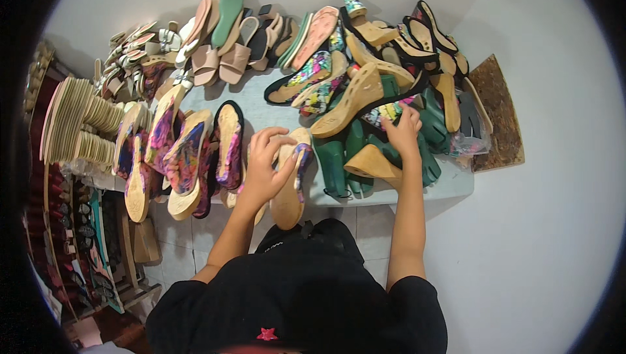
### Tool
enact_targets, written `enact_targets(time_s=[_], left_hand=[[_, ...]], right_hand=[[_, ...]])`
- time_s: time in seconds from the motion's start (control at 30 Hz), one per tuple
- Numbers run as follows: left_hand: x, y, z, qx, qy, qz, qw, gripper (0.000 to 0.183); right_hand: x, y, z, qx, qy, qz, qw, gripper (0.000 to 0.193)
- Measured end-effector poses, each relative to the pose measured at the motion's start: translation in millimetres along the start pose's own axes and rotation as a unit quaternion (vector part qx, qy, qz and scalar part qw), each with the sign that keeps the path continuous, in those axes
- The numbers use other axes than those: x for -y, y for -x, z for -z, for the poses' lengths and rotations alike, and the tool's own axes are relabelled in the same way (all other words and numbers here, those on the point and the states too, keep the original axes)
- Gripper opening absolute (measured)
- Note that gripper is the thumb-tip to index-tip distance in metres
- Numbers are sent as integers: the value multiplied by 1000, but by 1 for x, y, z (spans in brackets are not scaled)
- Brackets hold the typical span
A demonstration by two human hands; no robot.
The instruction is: Sorting and organizing high-heeled shoes and shoe lasts on a production workbench.
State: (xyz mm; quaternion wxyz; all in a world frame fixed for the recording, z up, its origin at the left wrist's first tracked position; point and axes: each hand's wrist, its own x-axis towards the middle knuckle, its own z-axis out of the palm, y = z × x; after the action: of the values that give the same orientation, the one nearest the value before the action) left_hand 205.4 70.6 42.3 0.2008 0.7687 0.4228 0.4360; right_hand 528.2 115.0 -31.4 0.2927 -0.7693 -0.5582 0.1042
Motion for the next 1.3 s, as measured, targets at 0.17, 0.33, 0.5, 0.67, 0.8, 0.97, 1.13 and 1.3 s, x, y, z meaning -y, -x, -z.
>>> enact_targets(time_s=[0.17,0.33,0.5,0.67,0.8,0.97,1.13,1.3], left_hand=[[23,-30,-55,110,-48,38,992,42],[49,-92,-112,129,-53,21,990,44],[90,-151,-172,51,-46,31,997,50],[93,-185,-221,-85,76,73,991,51],[104,-204,-241,-50,123,132,982,49],[107,-218,-238,-16,82,195,977,32],[112,-221,-227,-27,-13,150,988,20],[90,-245,-231,-112,-194,97,970,28]], right_hand=[[-6,33,18,138,-42,49,988,67],[-17,-1,36,58,-75,113,989,59],[-7,-69,41,-27,-122,197,972,55],[4,-157,21,-11,-251,154,956,63],[20,-202,-2,-28,-73,300,951,72],[4,-250,-14,-6,-90,281,956,30],[-10,-271,25,-74,-35,247,965,32],[-18,-261,63,-114,-6,223,968,29]])
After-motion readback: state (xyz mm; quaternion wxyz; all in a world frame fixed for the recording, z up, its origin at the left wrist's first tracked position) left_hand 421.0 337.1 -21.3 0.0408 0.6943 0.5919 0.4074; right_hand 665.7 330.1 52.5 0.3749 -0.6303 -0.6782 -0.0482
